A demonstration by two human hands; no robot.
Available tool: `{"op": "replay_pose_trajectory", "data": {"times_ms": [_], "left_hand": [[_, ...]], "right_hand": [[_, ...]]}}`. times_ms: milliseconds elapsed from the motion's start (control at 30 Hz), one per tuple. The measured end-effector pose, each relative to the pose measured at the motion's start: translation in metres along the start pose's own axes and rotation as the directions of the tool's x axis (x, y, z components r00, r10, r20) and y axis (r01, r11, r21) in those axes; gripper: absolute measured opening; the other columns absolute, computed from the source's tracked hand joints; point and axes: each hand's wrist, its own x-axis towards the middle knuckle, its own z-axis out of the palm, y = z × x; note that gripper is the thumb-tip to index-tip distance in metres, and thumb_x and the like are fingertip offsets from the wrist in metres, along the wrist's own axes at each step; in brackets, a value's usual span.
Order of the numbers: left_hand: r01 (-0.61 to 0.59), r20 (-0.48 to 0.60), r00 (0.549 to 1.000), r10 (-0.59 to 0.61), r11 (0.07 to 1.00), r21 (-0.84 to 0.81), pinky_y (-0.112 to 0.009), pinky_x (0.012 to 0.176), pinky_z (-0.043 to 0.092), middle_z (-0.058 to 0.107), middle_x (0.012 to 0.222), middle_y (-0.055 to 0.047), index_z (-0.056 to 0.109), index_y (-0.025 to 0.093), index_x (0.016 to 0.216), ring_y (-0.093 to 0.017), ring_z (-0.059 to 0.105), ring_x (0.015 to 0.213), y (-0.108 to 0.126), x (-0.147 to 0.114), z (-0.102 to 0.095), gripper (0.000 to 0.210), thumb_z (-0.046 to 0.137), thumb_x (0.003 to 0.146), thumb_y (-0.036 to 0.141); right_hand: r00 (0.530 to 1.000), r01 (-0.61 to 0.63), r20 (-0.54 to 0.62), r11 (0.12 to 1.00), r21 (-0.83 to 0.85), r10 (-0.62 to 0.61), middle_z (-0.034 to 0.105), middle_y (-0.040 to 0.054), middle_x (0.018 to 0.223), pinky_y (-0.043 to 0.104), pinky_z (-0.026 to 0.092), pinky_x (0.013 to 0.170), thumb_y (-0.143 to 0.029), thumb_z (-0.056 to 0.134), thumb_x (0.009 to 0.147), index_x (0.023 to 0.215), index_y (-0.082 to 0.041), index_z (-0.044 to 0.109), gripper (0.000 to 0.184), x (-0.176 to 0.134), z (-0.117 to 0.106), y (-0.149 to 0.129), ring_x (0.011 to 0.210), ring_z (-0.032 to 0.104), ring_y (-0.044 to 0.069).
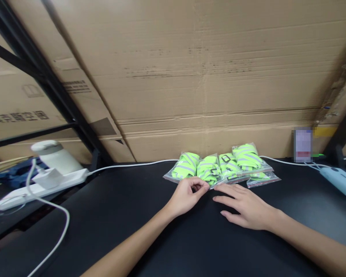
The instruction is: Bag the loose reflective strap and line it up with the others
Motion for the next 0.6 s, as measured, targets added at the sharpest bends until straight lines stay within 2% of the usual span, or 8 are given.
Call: {"op": "replay_pose_trajectory", "data": {"times_ms": [133,300,433,600], "left_hand": [[-0.012,0.007,1.0,0.012,1.0,0.024,-0.028,0.07,0.052,0.075,0.083,-0.005,0.078,0.018,0.087,-0.018,0.065,0.075,0.0011,-0.0003,0.0005,0.026,0.062,0.092,0.039],[-0.126,-0.019,0.991,0.13,0.982,0.142,-0.026,0.068,0.051,0.07,0.081,-0.004,0.074,0.018,0.084,-0.015,0.062,0.071,0.0023,-0.0024,0.0029,0.021,0.059,0.093,0.029],[-0.2,-0.022,0.978,0.209,0.956,0.217,-0.025,0.07,0.05,0.068,0.082,-0.003,0.072,0.019,0.084,-0.014,0.061,0.072,0.0015,-0.0047,0.0043,0.014,0.059,0.09,0.02],[-0.215,-0.016,0.975,0.224,0.951,0.222,-0.025,0.068,0.049,0.063,0.083,-0.002,0.068,0.019,0.086,-0.013,0.059,0.07,0.001,-0.0067,0.0062,0.011,0.058,0.088,0.016]], "right_hand": [[1.0,0.004,-0.004,1.0,0.001,-0.004,0.054,0.0144,0.15,0.047,0.046,0.112,-0.03,0.051,0.102,0.136,-0.019,0.061,0.037,0.0006,-0.0015,-0.0014,0.137,0.052,0.029],[1.0,0.004,0.006,1.0,-0.005,-0.004,0.055,0.0144,0.149,0.047,0.046,0.111,-0.03,0.052,0.102,0.136,-0.019,0.061,0.037,0.0004,-0.0023,-0.002,0.136,0.053,0.028],[0.999,0.006,0.035,1.0,-0.012,-0.006,0.053,0.0134,0.152,0.047,0.043,0.115,-0.03,0.051,0.103,0.138,-0.02,0.06,0.038,0.0007,-0.0023,-0.0016,0.141,0.049,0.027],[0.997,0.016,0.075,1.0,0.006,-0.017,0.047,0.0114,0.158,0.045,0.04,0.118,-0.029,0.05,0.104,0.14,-0.021,0.058,0.038,0.0019,-0.0021,-0.0029,0.147,0.042,0.025]]}}
